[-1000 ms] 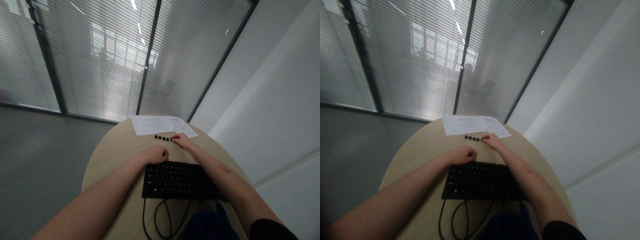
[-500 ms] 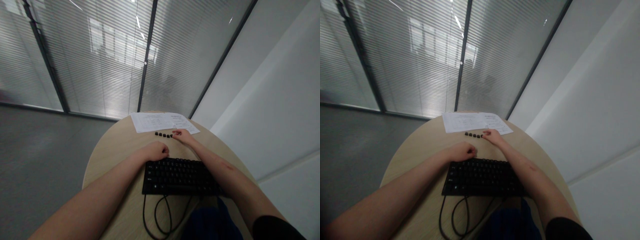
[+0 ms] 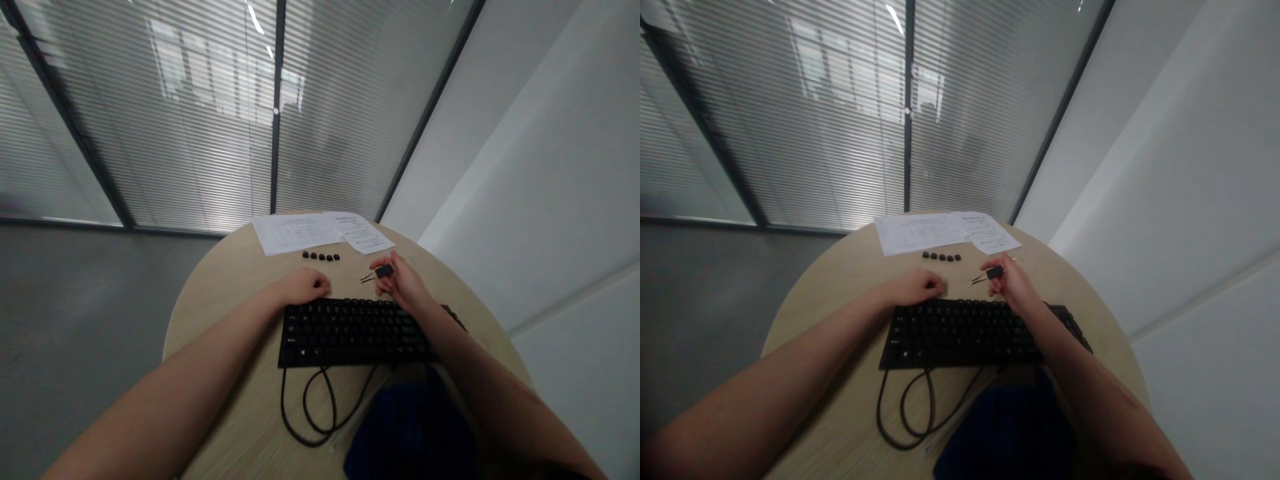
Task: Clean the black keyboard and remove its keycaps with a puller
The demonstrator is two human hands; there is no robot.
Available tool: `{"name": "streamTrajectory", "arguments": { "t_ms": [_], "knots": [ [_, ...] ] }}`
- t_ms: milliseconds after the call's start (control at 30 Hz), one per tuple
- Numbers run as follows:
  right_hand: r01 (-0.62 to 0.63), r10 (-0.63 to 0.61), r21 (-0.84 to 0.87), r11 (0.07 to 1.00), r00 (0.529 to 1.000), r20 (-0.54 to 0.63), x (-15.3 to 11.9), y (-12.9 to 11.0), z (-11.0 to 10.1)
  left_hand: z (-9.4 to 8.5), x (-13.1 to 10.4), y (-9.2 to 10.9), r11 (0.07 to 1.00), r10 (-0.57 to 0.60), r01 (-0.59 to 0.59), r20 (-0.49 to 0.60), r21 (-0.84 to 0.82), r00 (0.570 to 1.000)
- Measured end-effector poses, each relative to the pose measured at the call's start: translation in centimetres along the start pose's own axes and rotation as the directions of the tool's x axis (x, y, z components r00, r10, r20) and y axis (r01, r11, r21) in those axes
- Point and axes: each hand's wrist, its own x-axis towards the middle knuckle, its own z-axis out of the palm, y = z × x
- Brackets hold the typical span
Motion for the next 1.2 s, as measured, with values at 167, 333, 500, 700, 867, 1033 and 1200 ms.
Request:
{"name": "streamTrajectory", "arguments": {
  "t_ms": [167,333,500,700,867,1033,1200],
  "knots": [
    [-0.082,0.069,0.120,0.989,0.991,0.112,-0.4,1.2,0.9,-0.4,0.0,-0.3,0.999,-0.016,0.015,0.019,0.037,1.000],
    [-0.041,-0.003,0.194,0.980,0.975,0.222,-0.3,1.9,1.3,-0.8,-0.1,-0.4,0.999,-0.022,0.021,0.016,0.025,1.000],
    [-0.023,-0.005,0.175,0.984,0.988,0.153,0.0,3.3,1.6,-0.7,-0.4,-1.0,0.999,-0.038,0.038,0.021,-0.002,0.999],
    [0.056,-0.044,-0.098,0.994,0.992,0.122,0.1,4.0,1.6,-0.5,-0.5,-1.2,0.997,-0.062,0.062,0.010,-0.038,0.998],
    [0.134,-0.101,-0.217,0.967,0.983,0.155,-0.1,4.5,1.9,-0.7,-0.6,-0.8,0.997,-0.066,0.067,0.017,-0.044,0.998],
    [0.145,-0.095,-0.259,0.955,0.976,0.194,-0.2,4.4,1.9,-0.7,-0.5,-0.9,0.998,-0.053,0.054,0.019,-0.038,0.998],
    [0.147,-0.058,-0.332,0.932,0.963,0.264,-0.1,4.0,1.9,-0.6,-0.4,-1.1,0.998,-0.052,0.052,0.023,-0.025,0.998]
  ]
}}
